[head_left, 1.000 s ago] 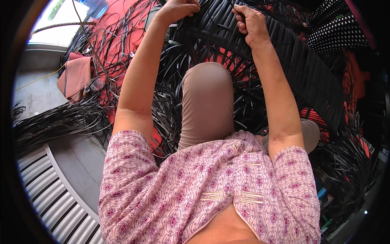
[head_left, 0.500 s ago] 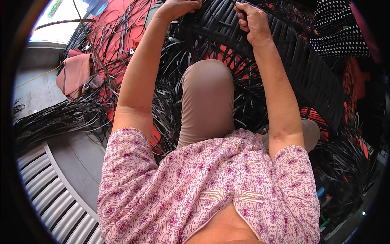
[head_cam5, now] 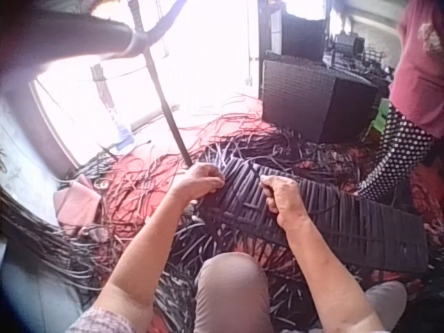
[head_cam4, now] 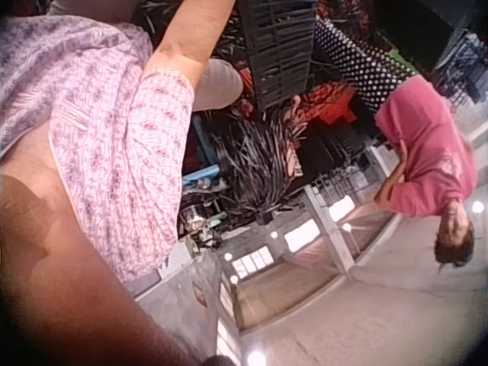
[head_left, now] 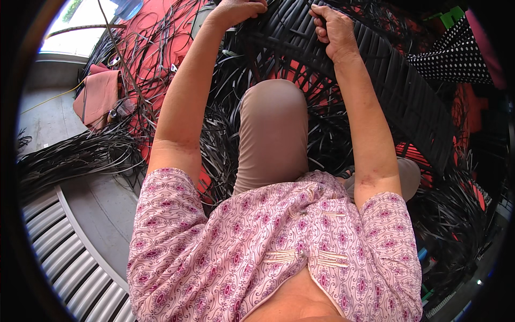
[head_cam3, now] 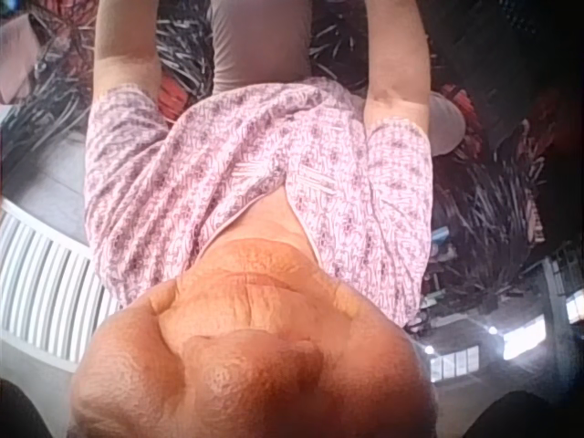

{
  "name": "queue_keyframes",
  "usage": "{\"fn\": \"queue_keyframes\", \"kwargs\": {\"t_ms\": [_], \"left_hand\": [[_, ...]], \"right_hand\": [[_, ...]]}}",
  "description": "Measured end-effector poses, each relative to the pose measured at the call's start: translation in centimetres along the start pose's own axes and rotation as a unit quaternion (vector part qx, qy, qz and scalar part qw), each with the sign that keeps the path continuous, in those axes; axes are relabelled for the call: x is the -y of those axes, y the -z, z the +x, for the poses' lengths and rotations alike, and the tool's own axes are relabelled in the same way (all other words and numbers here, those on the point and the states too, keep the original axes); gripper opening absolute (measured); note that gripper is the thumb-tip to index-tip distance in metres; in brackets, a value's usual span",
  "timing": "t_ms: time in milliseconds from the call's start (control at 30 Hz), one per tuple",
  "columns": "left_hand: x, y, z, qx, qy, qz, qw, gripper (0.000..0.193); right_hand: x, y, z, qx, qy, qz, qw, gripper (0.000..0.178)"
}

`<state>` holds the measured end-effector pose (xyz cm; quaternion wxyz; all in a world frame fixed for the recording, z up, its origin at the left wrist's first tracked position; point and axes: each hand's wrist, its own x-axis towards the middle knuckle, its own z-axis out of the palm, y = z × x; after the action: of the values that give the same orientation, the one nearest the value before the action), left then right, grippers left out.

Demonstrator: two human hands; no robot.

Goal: The person weaves black strips through a frame by hand, pulling the material tight and tucking it into the structure while sitting on a mat covered with more strips.

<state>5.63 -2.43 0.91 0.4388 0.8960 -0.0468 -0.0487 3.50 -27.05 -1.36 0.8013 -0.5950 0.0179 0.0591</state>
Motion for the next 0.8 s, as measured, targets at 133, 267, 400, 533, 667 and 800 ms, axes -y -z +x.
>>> {"fn": "queue_keyframes", "kwargs": {"t_ms": [133, 267, 400, 533, 667, 800], "left_hand": [[0.23, 0.02, 0.23, 0.002, 0.006, 0.003, 1.0, 0.017], [0.1, -0.04, 0.22, 0.0, 0.005, 0.01, 1.0, 0.018], [0.31, -0.06, 0.19, 0.001, 0.0, -0.001, 1.0, 0.019], [-0.06, 0.03, 0.01, 0.001, 0.002, 0.012, 1.0, 0.018], [-0.13, 0.01, 0.04, 0.0, 0.0, 0.021, 1.0, 0.018], [-0.07, 0.05, -0.03, -0.002, -0.012, 0.026, 1.0, 0.019]], "right_hand": [[0.11, -0.17, -0.15, 0.0, 0.0, 0.001, 1.0, 0.018], [0.19, -0.01, -0.09, -0.001, -0.003, -0.006, 1.0, 0.019], [0.23, -0.04, -0.12, 0.0, -0.007, -0.005, 1.0, 0.018], [0.06, 0.03, -0.02, 0.003, 0.0, -0.002, 1.0, 0.018], [0.12, 0.01, 0.04, 0.0, -0.001, -0.001, 1.0, 0.019], [0.17, 0.05, 0.07, 0.004, -0.004, 0.0, 1.0, 0.019]]}}
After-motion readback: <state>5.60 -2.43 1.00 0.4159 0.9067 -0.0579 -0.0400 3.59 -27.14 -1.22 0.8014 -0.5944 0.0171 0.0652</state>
